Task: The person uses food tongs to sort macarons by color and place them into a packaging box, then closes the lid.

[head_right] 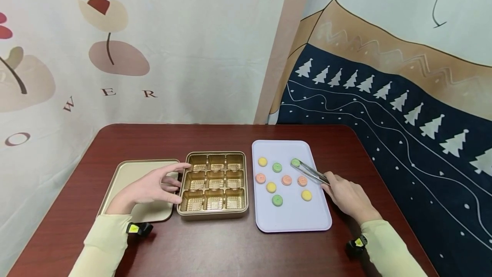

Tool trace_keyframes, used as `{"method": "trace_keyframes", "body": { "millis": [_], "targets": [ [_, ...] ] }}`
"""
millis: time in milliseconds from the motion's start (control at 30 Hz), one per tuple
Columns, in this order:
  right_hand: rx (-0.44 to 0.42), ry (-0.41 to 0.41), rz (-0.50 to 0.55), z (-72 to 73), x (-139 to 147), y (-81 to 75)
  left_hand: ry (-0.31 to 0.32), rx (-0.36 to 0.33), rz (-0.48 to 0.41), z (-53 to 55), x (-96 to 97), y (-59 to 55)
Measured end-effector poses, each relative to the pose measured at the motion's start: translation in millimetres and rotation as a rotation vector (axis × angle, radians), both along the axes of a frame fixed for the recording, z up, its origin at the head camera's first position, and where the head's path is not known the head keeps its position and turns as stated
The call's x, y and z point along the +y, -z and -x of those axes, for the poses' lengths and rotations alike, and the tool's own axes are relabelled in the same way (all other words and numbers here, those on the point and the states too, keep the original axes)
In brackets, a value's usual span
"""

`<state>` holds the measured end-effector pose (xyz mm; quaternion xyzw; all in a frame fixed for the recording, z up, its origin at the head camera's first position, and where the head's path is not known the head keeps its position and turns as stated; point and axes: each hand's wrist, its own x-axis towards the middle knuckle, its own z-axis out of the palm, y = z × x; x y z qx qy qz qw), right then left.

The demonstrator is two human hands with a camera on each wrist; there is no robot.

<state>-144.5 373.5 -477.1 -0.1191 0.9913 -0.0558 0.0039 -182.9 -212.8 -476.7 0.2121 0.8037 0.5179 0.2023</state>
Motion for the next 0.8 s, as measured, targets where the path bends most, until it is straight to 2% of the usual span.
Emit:
{"method": "trace_keyframes", "body": {
  "millis": [300,567,800],
  "targets": [
    [0.036,-0.001,0.021,0.6,-5.1,-7.3,0.003,-0.004,-0.006,0.4,0.1,0.2],
    [0.099,-0.028,0.052,6.4,-17.5,-23.6,-0.001,-0.006,-0.013,0.7,0.3,0.9],
    [0.106,-0.062,0.044,7.0,-37.8,-37.3,0.000,-0.005,-0.007,0.6,0.3,0.0]
  ]
}}
